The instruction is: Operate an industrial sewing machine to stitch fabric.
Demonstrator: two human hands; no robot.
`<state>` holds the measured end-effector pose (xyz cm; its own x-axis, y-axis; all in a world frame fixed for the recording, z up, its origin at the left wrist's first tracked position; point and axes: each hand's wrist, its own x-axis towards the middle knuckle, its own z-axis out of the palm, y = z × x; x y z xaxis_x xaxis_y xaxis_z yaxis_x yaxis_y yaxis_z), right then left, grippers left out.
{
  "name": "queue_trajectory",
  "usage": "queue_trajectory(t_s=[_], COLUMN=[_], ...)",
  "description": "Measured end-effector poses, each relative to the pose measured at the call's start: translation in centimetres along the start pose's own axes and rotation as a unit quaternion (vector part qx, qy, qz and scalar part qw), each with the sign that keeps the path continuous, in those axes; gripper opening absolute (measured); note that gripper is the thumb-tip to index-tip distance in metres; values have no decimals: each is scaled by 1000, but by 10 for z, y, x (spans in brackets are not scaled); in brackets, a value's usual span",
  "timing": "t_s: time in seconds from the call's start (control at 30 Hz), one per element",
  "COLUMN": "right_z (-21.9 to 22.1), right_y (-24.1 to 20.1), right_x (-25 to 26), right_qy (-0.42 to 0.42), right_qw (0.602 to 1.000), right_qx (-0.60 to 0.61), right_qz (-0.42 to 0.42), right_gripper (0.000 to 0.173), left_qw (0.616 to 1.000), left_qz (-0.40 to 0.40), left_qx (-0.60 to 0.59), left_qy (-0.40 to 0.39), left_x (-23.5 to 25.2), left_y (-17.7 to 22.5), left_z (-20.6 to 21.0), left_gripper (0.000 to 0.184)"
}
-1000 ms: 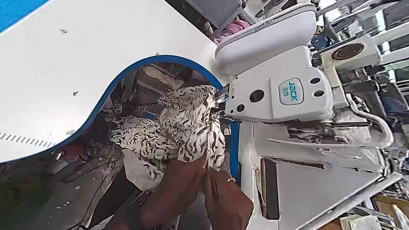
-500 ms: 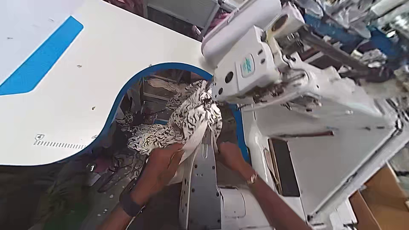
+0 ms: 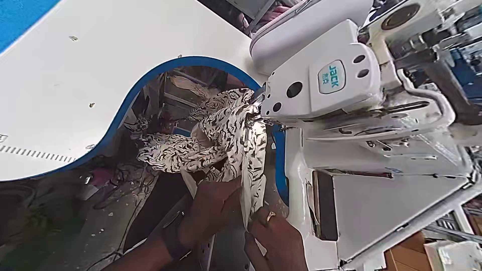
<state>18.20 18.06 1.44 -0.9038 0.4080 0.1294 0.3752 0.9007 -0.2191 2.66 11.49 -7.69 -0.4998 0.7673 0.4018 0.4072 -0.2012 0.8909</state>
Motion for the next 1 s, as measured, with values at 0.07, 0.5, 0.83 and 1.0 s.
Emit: queue_trajectory(t_s=[0.07, 0.5, 0.83, 1.0], right_z=[7, 19, -25, -6], right_y=[7, 82, 4, -35], right_x=[9, 12, -10, 5], right_qy=[8, -193, 38, 0], right_qw=[1000, 937, 996, 976], right_qx=[-23, 164, -51, -181], right_qz=[-8, 239, -63, -124], right_gripper=[27, 19, 20, 17], left_qw=[1000, 996, 984, 973], left_qz=[-1, -14, 77, 80], left_qx=[-6, 83, 139, 49], left_qy=[13, -20, -75, -212], left_x=[13, -6, 11, 29], left_y=[-5, 8, 14, 11], left_z=[5, -33, -33, -31], left_gripper=[26, 26, 14, 8])
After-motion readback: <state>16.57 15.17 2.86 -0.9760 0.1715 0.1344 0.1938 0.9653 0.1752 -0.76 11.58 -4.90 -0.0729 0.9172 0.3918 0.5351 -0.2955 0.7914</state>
